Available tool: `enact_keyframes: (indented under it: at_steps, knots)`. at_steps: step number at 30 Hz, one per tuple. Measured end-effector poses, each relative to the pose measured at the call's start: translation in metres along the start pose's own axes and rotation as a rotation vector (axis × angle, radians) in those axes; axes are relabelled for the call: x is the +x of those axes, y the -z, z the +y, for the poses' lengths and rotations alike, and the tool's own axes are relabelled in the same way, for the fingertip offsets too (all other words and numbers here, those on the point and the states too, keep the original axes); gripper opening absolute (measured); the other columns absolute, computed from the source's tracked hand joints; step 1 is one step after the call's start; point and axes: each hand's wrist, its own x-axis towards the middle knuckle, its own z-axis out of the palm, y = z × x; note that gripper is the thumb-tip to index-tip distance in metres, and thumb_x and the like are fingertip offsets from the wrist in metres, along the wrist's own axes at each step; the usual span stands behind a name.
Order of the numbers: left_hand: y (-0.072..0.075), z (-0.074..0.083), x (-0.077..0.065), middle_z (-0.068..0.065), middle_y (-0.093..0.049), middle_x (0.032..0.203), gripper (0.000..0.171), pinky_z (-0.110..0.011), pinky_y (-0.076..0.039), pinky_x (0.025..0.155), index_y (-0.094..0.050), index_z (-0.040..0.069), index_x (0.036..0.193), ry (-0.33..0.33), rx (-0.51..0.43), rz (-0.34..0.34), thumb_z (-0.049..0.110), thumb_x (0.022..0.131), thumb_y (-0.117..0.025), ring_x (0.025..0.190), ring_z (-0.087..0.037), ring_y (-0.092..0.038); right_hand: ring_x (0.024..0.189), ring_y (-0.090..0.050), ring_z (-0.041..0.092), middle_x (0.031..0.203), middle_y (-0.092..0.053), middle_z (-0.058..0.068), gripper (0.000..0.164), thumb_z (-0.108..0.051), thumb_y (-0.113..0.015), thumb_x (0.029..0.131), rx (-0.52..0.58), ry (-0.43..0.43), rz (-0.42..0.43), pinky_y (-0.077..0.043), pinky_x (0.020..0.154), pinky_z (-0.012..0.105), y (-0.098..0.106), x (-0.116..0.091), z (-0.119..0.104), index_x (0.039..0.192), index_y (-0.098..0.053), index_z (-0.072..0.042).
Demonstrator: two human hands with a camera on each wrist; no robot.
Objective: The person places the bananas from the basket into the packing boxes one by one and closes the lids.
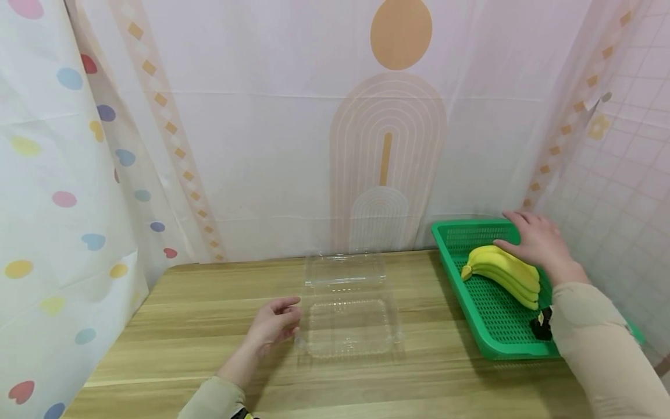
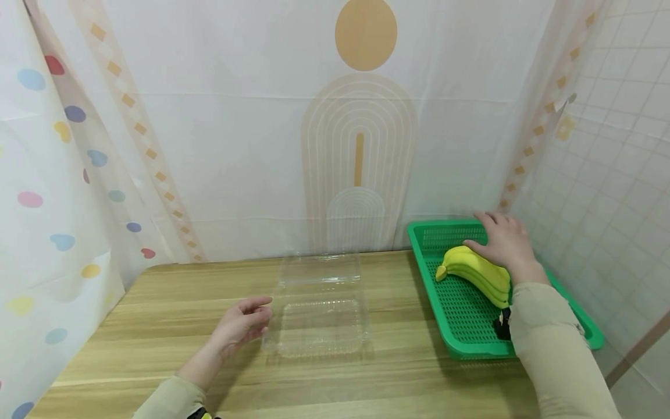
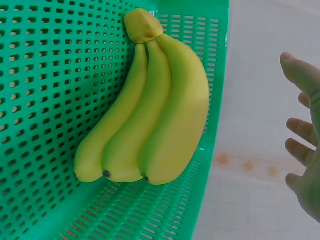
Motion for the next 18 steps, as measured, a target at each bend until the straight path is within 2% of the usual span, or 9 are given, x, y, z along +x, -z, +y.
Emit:
enact_keyframes:
  at_steps: [8,18]
  knots:
    - [0.001,-0.001,0.000,-0.009,-0.058,0.097,0.044,-0.024,-0.054,0.064,-0.049,-0.013,0.134,-0.009,0.013,-0.007,-0.007,0.092,-0.061,0.079,-0.016,-0.056,0.125,-0.030,0.059,0.139,-0.037,0.038,0.077,-0.047,-0.062,0.095,-0.027,-0.007,0.020,-0.022,0.101,0.074,-0.008,0.002,0.008,0.146,-0.035,0.004]
    - [0.001,-0.001,-0.001,-0.009,-0.057,0.096,0.043,-0.023,-0.054,0.064,-0.050,-0.013,0.133,-0.013,0.016,0.002,-0.008,0.092,-0.061,0.080,-0.016,-0.056,0.127,-0.025,0.061,0.143,-0.031,0.039,0.082,-0.051,-0.061,0.094,-0.043,-0.048,-0.038,-0.019,0.102,0.075,-0.018,0.001,0.011,0.148,-0.032,0.004]
